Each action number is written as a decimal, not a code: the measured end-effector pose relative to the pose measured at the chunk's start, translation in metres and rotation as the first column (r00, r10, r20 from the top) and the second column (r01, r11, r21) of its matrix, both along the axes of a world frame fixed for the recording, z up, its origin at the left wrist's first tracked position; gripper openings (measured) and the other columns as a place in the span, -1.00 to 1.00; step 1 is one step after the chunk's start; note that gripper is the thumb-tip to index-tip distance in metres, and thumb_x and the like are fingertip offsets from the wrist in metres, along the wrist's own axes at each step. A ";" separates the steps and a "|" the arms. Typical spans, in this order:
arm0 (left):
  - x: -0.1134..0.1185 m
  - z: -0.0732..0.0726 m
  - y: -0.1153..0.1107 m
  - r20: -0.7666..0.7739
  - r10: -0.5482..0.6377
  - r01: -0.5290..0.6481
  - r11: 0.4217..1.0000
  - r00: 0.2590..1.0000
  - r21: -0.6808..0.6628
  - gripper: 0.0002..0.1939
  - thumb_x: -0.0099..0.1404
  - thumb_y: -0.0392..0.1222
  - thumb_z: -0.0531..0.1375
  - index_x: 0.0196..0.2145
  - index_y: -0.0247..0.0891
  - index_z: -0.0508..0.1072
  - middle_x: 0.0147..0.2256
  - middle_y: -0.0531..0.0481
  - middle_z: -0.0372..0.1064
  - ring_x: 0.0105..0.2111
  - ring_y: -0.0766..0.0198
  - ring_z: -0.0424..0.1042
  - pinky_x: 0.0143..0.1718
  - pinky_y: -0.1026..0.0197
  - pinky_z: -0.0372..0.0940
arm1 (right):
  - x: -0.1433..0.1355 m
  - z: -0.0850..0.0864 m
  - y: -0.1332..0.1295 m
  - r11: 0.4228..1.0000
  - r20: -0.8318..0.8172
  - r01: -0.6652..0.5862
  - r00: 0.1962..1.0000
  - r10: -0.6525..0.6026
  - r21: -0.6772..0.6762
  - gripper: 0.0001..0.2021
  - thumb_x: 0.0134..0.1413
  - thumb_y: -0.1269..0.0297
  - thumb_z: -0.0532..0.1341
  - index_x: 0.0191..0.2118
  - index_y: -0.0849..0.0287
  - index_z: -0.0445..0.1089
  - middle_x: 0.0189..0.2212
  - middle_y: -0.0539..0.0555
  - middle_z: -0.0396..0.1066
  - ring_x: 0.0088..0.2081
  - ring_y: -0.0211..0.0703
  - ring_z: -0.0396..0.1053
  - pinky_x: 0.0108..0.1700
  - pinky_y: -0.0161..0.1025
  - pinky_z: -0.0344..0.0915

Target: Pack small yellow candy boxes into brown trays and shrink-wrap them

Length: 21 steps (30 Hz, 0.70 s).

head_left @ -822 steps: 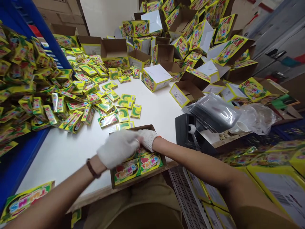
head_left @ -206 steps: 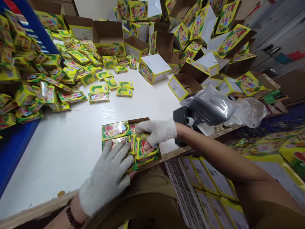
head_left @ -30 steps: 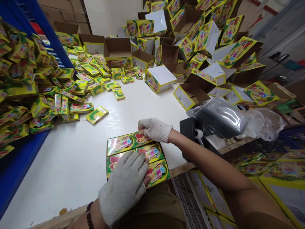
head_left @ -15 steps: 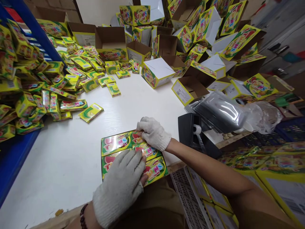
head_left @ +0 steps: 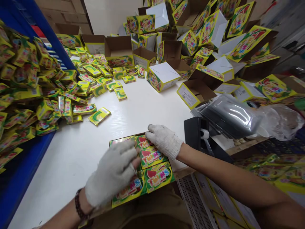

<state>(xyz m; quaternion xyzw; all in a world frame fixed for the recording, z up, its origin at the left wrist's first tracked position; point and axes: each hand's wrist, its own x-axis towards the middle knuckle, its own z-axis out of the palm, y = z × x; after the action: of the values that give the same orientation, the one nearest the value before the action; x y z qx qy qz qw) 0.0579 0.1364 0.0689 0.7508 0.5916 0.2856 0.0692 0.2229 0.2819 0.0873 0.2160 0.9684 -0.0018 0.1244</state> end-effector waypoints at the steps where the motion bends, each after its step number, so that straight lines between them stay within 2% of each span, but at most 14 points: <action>1: -0.015 -0.001 0.009 -0.005 0.086 -0.086 0.996 0.996 0.006 -0.74 0.39 -0.13 0.04 -0.20 -0.18 0.53 -0.11 -0.09 0.51 -0.09 0.15 0.48 -0.10 0.09 0.43 | 0.001 0.001 -0.001 1.000 -0.002 -0.001 1.000 0.001 0.010 -0.80 0.31 0.37 0.08 -0.11 0.23 0.45 -0.16 0.24 0.41 -0.24 -0.05 0.36 -0.29 -0.18 0.16; 3: -0.050 -0.005 0.031 -0.018 0.335 -0.335 0.942 0.942 -0.002 -0.71 0.35 -0.07 0.07 -0.14 -0.20 0.52 -0.07 -0.13 0.49 -0.02 0.07 0.46 0.01 0.02 0.40 | 0.001 0.002 -0.004 1.000 0.013 -0.005 1.000 0.004 0.019 -0.77 0.32 0.39 0.05 -0.08 0.25 0.44 -0.12 0.26 0.41 -0.20 -0.01 0.38 -0.28 -0.17 0.21; 6: -0.100 -0.018 0.061 -0.179 0.568 -0.594 0.784 0.803 -0.177 -0.64 0.31 -0.01 0.07 -0.10 -0.27 0.49 -0.01 -0.23 0.44 0.00 -0.05 0.43 -0.01 -0.05 0.37 | -0.004 0.004 -0.011 0.999 0.103 -0.008 0.995 0.011 -0.031 -0.73 0.30 0.46 0.04 -0.04 0.29 0.45 -0.08 0.29 0.42 -0.13 0.05 0.40 -0.25 -0.14 0.27; 8: -0.125 -0.030 0.076 -0.300 0.595 -0.664 0.698 0.746 -0.268 -0.57 0.33 0.05 0.00 -0.12 -0.32 0.46 -0.06 -0.21 0.43 -0.04 -0.10 0.44 -0.08 -0.09 0.36 | -0.010 0.003 -0.014 0.996 0.180 0.022 0.984 -0.006 -0.091 -0.72 0.29 0.48 0.03 -0.06 0.31 0.47 -0.11 0.30 0.43 -0.12 0.07 0.42 -0.27 -0.14 0.29; 10: -0.140 -0.041 0.083 -0.353 0.588 -0.683 0.670 0.728 -0.292 -0.55 0.32 0.09 -0.02 -0.16 -0.32 0.45 -0.15 -0.17 0.44 -0.11 -0.05 0.46 -0.12 -0.08 0.35 | -0.016 0.003 -0.013 0.990 0.236 0.063 0.971 -0.031 -0.127 -0.72 0.28 0.49 0.03 -0.10 0.31 0.48 -0.14 0.31 0.45 -0.13 0.07 0.44 -0.31 -0.16 0.29; 12: -0.142 -0.044 0.083 -0.319 0.570 -0.651 0.701 0.757 -0.292 -0.58 0.29 0.11 0.04 -0.16 -0.29 0.44 -0.20 -0.16 0.45 -0.17 0.02 0.46 -0.16 -0.03 0.35 | -0.018 0.004 -0.005 0.985 0.248 0.045 0.969 -0.002 -0.165 -0.77 0.24 0.51 0.09 -0.15 0.30 0.50 -0.14 0.31 0.45 -0.16 0.04 0.44 -0.32 -0.17 0.28; 14: -0.133 -0.036 0.079 -0.202 0.558 -0.594 0.746 0.804 -0.303 -0.56 0.27 0.16 0.08 -0.13 -0.27 0.43 -0.23 -0.15 0.46 -0.23 0.06 0.45 -0.20 0.01 0.35 | -0.015 0.008 0.007 0.971 0.155 -0.020 0.986 0.059 -0.239 -0.78 0.20 0.52 0.13 -0.14 0.27 0.50 -0.11 0.27 0.44 -0.18 -0.03 0.43 -0.26 -0.18 0.30; 16: -0.113 -0.016 0.071 -0.023 0.536 -0.511 0.791 0.844 -0.336 -0.51 0.27 0.23 0.07 -0.12 -0.24 0.44 -0.24 -0.10 0.47 -0.25 0.09 0.43 -0.21 0.06 0.35 | -0.011 0.014 0.016 0.964 -0.090 -0.044 0.996 0.020 -0.262 -0.70 0.19 0.52 0.12 0.00 0.25 0.44 -0.04 0.24 0.40 -0.12 -0.06 0.40 -0.13 -0.17 0.31; 19: -0.067 0.020 0.061 0.253 0.383 -0.264 0.878 0.889 -0.400 -0.47 0.24 0.28 0.08 -0.13 -0.19 0.50 -0.23 -0.01 0.50 -0.25 0.13 0.43 -0.26 0.15 0.35 | -0.008 0.024 0.020 0.971 -0.477 -0.033 0.875 -0.087 -0.236 -0.51 0.15 0.50 0.13 0.22 0.24 0.25 0.08 0.25 0.29 0.05 -0.02 0.30 0.06 -0.10 0.26; 21: -0.038 0.037 0.056 0.371 0.249 -0.078 0.905 0.895 -0.418 -0.48 0.28 0.27 0.05 -0.14 -0.18 0.52 -0.21 0.02 0.52 -0.24 0.16 0.44 -0.24 0.16 0.36 | -0.007 0.028 0.018 0.955 -0.581 -0.094 0.808 -0.091 -0.281 -0.51 0.12 0.49 0.14 0.19 0.21 0.26 0.05 0.21 0.31 0.06 -0.02 0.27 0.09 -0.08 0.23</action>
<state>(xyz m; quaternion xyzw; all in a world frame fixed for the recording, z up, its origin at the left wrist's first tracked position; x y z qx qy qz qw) 0.0202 0.1924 0.1062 0.5896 0.6705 0.3192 0.3178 0.2163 0.2996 0.1154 0.1830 0.9478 -0.2135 -0.1506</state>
